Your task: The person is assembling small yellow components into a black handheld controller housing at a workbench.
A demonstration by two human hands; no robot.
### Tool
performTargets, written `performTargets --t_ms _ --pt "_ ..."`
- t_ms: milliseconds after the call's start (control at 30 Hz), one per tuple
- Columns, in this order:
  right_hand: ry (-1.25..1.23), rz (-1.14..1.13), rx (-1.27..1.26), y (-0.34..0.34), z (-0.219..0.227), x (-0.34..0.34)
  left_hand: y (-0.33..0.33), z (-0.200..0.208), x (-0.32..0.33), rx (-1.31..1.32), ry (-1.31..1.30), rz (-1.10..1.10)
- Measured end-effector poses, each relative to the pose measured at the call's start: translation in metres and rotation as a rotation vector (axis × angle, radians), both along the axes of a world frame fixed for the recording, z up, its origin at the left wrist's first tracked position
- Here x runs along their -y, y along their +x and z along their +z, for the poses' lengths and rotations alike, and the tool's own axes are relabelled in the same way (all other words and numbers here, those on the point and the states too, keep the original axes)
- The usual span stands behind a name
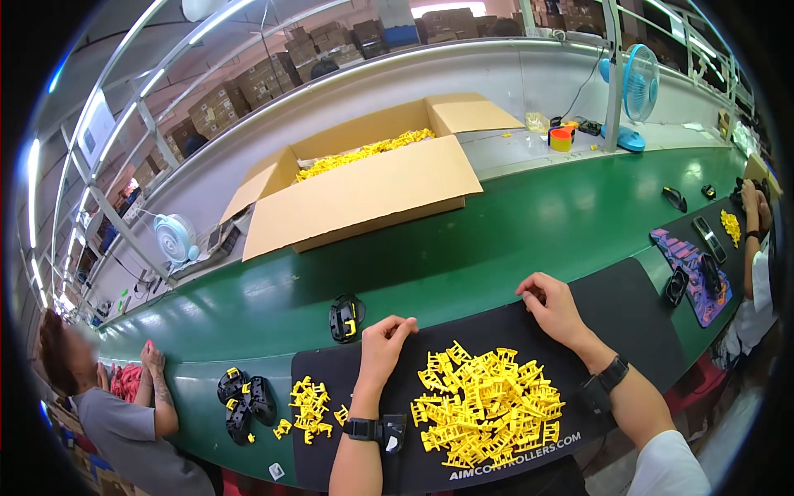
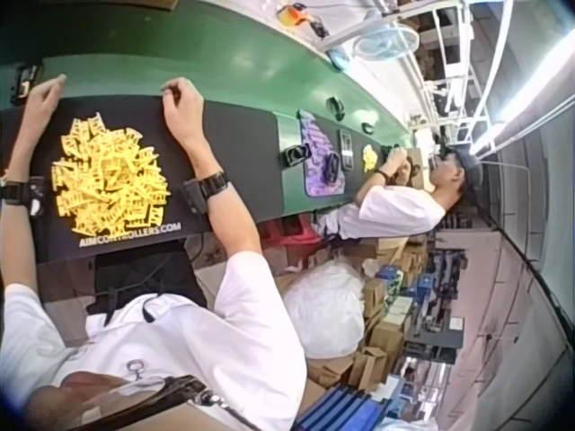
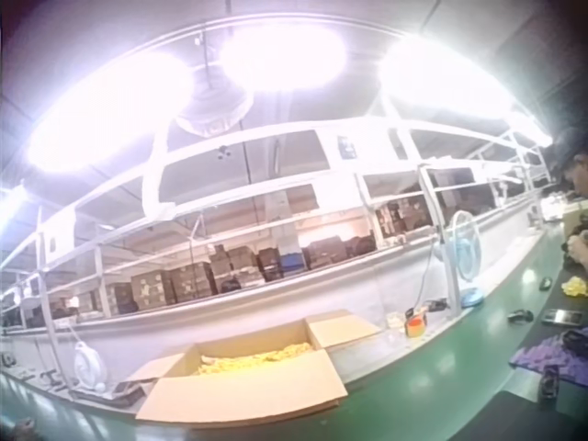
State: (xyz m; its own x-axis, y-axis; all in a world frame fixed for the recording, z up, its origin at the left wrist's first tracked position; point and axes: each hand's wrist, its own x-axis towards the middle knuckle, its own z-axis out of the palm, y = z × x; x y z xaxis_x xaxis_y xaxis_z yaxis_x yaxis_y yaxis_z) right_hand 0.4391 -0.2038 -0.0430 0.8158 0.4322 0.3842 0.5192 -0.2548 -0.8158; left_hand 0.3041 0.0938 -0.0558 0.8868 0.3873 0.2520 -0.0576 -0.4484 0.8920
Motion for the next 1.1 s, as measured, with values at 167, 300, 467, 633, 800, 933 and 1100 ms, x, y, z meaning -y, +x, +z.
performTargets --t_ms 167,300,467,633,800,933,1100 --pt "0.0 0.002 -0.002 -0.001 -0.001 -0.001 0.002 -0.008 -0.005 0.037 0.024 0.006" --pt "-0.004 0.006 -0.005 -0.003 0.002 -0.002 0.002 -0.012 -0.011 0.063 0.013 0.002" --pt "0.014 -0.003 0.028 -0.001 0.0 -0.002 0.002 -0.002 0.001 0.045 -0.053 -0.019" --pt "0.037 -0.01 -0.049 -0.005 0.01 -0.004 0.002 -0.016 -0.01 0.002 0.019 -0.03" --pt "0.104 -0.098 -0.227 0.001 -0.006 0.0 0.006 -0.019 -0.013 -0.045 0.183 0.032" --pt "0.053 -0.202 -0.014 0.0 0.019 0.01 0.001 -0.022 -0.02 -0.024 0.118 0.041" --pt "-0.08 -0.302 0.066 0.016 0.057 0.075 -0.002 -0.014 -0.012 -0.027 0.035 0.022"
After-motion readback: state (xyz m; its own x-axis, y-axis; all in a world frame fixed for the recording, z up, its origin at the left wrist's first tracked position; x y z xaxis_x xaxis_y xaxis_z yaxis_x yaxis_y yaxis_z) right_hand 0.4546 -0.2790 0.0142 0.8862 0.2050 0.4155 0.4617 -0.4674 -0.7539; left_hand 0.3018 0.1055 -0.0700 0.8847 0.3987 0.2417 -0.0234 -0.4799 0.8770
